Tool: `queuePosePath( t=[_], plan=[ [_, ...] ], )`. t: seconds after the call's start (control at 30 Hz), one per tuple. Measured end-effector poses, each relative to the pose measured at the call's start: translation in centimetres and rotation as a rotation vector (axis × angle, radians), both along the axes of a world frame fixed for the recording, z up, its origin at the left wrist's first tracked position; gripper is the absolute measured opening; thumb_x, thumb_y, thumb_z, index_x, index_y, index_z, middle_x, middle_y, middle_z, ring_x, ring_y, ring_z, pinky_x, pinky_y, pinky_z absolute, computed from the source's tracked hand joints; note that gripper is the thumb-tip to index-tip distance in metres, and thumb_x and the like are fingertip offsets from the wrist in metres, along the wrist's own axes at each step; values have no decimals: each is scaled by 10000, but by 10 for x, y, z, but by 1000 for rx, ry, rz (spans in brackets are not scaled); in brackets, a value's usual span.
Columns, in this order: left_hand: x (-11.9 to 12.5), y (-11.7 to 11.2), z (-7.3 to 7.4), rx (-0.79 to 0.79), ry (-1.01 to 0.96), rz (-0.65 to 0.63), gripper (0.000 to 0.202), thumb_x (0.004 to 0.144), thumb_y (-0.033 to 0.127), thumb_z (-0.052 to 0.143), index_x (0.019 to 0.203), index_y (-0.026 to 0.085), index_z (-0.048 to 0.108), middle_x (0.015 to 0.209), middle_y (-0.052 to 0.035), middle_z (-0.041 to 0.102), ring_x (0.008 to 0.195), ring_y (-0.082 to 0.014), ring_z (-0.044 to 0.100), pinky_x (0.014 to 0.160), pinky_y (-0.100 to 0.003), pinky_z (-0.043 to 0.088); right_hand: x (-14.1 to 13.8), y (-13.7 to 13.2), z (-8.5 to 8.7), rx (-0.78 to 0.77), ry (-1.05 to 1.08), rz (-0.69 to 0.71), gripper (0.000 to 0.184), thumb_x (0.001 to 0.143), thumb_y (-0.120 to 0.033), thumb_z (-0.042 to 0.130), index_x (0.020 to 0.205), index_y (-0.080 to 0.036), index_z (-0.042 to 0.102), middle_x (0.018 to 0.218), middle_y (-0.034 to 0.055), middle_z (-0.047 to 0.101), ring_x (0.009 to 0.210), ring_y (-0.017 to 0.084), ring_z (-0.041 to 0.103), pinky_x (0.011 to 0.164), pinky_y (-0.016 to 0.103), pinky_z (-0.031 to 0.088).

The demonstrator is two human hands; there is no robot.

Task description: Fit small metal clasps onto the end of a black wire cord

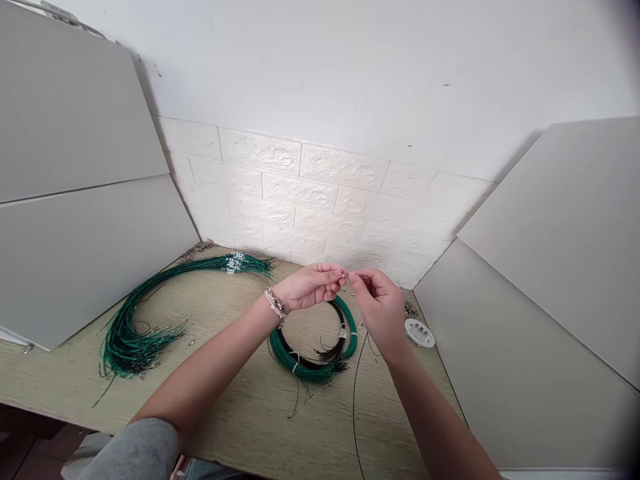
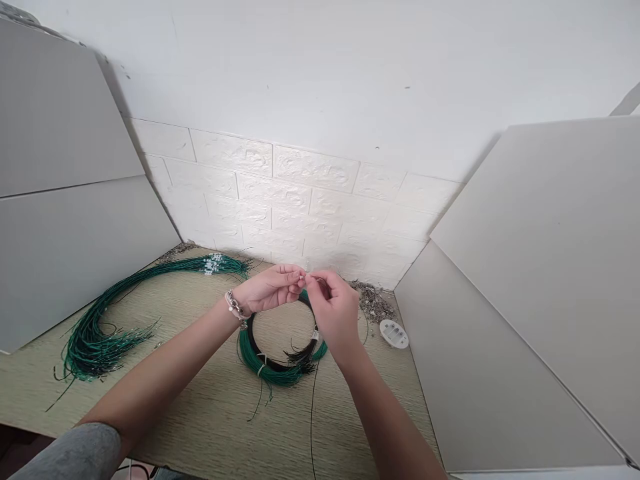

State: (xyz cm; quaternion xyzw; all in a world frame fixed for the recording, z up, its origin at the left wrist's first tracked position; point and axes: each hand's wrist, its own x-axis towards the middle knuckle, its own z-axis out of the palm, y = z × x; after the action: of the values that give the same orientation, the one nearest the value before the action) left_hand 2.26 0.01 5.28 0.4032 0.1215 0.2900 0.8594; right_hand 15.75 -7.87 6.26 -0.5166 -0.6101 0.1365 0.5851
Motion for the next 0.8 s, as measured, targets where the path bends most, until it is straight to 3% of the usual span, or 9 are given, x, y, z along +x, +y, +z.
queuePosePath(
  t=[0.2, 0.5, 0.8],
  plan=[
    [4, -4, -2, -138, -105, -17, 113, 674, 95, 697, 754, 78, 618, 655, -14, 599, 538, -30, 534, 536, -119, 442, -3, -1, -1, 179, -173, -109, 78, 745, -193, 551, 705, -164, 611, 567, -25, 553, 498, 78, 455, 492, 199, 382],
    [3, -7, 3, -109, -87, -82, 97, 696, 106, 676, 756, 58, 616, 663, -27, 608, 535, -32, 538, 533, -124, 442, -4, -3, -2, 256, -228, -144, 84, 758, -205, 544, 709, -175, 605, 565, -25, 556, 483, 77, 456, 476, 199, 381],
    [3, -7, 1, -131, -104, -57, 69, 722, 101, 647, 761, 59, 608, 659, -28, 605, 550, -36, 544, 559, -130, 447, -4, -2, -4, 323, -283, -172, 87, 768, -204, 536, 706, -185, 595, 579, -20, 565, 488, 83, 466, 473, 204, 382]
  ],
)
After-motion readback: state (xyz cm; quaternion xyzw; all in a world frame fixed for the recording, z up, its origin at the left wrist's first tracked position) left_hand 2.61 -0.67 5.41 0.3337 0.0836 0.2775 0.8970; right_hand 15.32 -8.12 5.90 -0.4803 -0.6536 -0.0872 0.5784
